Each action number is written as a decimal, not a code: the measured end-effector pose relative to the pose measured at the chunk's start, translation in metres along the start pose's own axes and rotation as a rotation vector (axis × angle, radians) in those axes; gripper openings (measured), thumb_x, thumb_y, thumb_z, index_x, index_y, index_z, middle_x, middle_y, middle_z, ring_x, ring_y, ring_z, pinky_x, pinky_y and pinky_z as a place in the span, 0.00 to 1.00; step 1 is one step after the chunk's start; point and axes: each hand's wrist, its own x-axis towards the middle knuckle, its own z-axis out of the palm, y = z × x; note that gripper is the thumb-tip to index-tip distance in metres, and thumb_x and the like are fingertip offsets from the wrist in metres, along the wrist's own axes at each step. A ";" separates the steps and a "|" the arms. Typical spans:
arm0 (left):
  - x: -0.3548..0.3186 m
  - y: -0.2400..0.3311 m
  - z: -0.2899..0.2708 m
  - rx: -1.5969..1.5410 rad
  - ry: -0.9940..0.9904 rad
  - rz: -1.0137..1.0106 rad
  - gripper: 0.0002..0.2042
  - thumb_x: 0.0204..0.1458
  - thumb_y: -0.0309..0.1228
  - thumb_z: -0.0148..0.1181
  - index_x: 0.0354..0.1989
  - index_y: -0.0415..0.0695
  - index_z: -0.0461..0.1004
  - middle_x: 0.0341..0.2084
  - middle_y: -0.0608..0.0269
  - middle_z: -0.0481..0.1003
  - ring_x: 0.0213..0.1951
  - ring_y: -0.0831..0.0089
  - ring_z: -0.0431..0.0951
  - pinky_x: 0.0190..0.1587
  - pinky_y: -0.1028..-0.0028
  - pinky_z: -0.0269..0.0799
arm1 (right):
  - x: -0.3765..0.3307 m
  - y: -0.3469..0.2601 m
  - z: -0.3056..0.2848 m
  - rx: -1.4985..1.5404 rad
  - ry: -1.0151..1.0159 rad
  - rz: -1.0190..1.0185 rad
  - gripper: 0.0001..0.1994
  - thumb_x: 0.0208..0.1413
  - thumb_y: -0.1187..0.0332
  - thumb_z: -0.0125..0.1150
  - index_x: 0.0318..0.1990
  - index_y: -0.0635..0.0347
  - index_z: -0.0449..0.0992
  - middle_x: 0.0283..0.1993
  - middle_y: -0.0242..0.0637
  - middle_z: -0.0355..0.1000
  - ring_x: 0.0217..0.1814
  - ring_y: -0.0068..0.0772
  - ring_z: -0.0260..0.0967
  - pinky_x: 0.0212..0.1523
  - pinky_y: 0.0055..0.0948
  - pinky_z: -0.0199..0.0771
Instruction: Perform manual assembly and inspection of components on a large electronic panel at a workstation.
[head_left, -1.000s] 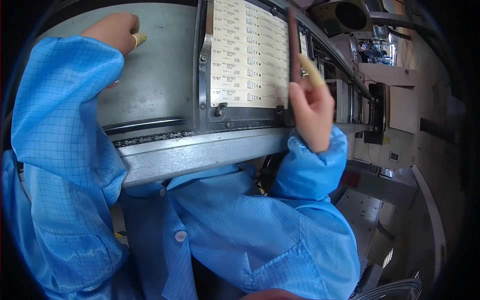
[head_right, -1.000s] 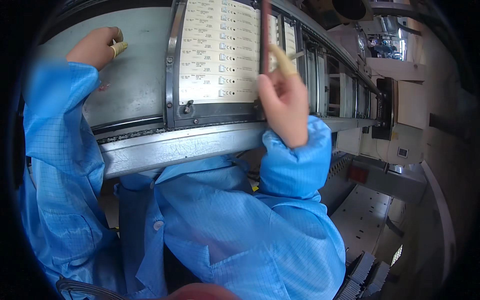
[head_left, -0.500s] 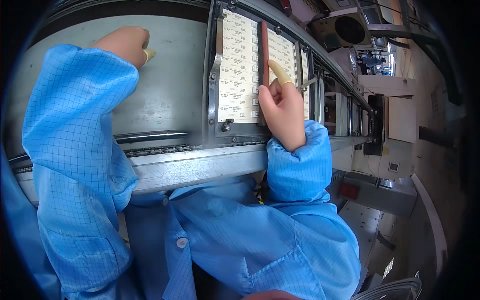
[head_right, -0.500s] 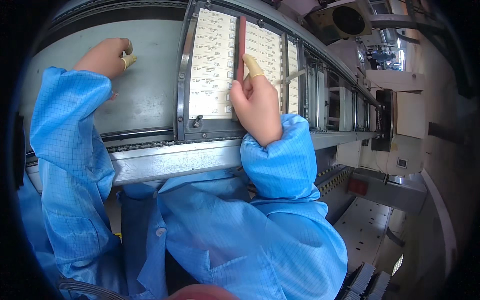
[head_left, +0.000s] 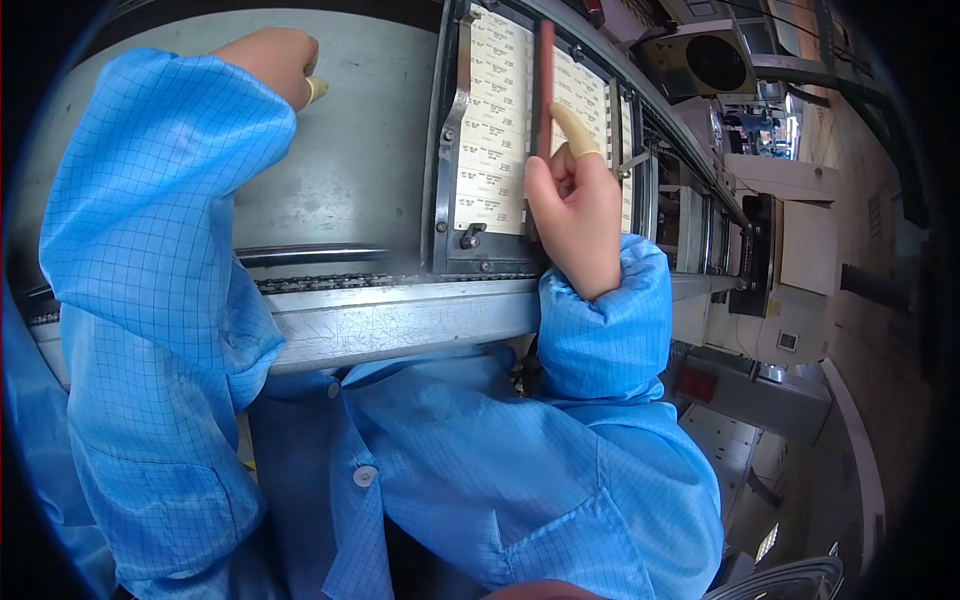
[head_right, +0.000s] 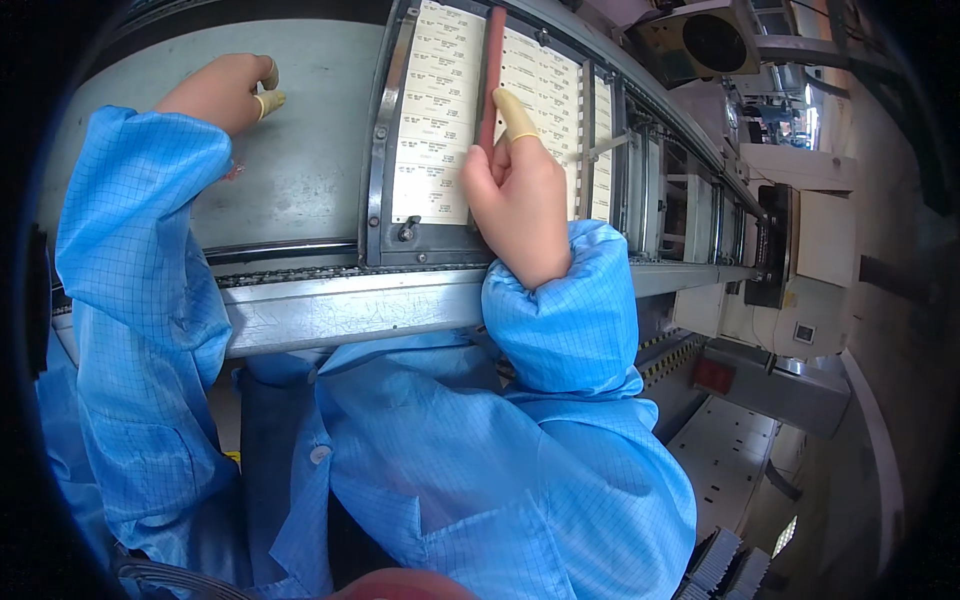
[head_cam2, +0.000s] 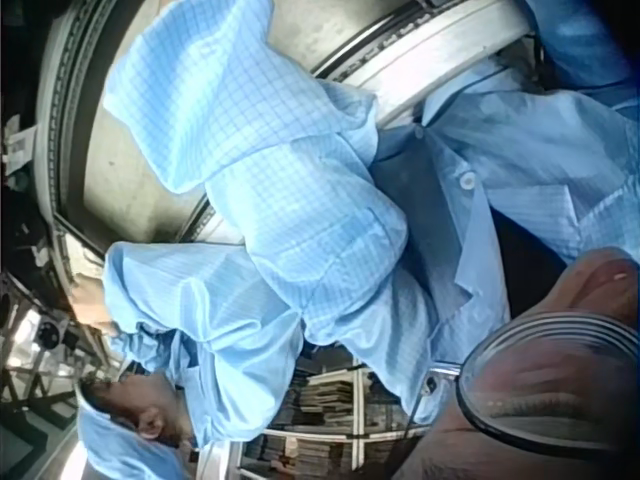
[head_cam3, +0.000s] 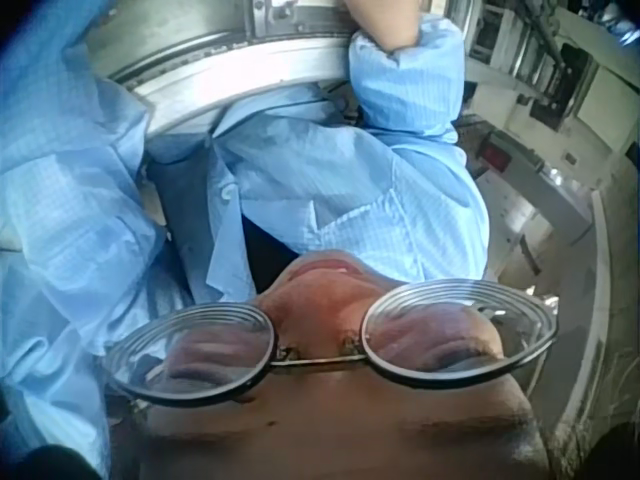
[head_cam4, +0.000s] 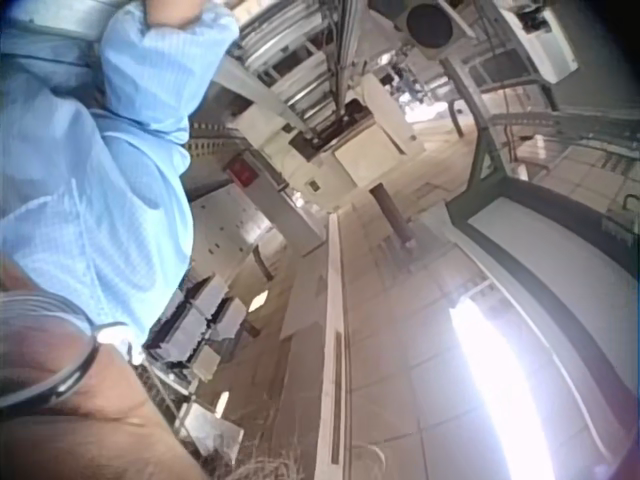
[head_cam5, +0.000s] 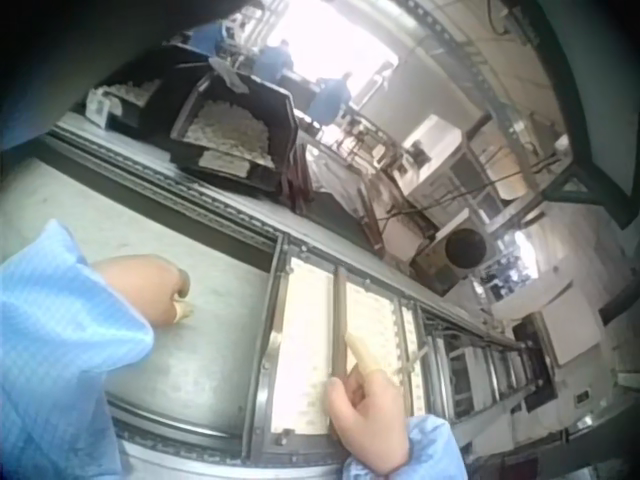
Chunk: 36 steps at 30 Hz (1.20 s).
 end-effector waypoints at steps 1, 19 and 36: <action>-0.004 0.003 -0.003 -0.091 0.007 -0.025 0.13 0.54 0.33 0.52 0.45 0.39 0.69 0.40 0.46 0.71 0.37 0.54 0.75 0.37 0.62 0.74 | 0.001 0.000 -0.001 0.002 0.000 0.001 0.24 0.47 0.75 0.56 0.55 0.68 0.64 0.16 0.28 0.59 0.17 0.18 0.57 0.19 0.21 0.59; 0.015 -0.021 0.002 -0.114 0.347 0.005 0.12 0.49 0.34 0.55 0.35 0.36 0.73 0.31 0.44 0.74 0.36 0.52 0.74 0.40 0.62 0.69 | 0.001 0.001 0.001 0.217 0.008 0.084 0.24 0.50 0.79 0.52 0.57 0.66 0.62 0.20 0.19 0.53 0.20 0.10 0.49 0.21 0.12 0.50; 0.022 -0.028 0.008 -0.124 0.259 -0.035 0.13 0.49 0.35 0.55 0.37 0.37 0.74 0.33 0.46 0.75 0.38 0.53 0.75 0.42 0.62 0.69 | 0.006 0.007 0.006 0.059 0.007 0.049 0.24 0.48 0.77 0.55 0.56 0.63 0.64 0.18 0.22 0.52 0.20 0.12 0.50 0.21 0.16 0.54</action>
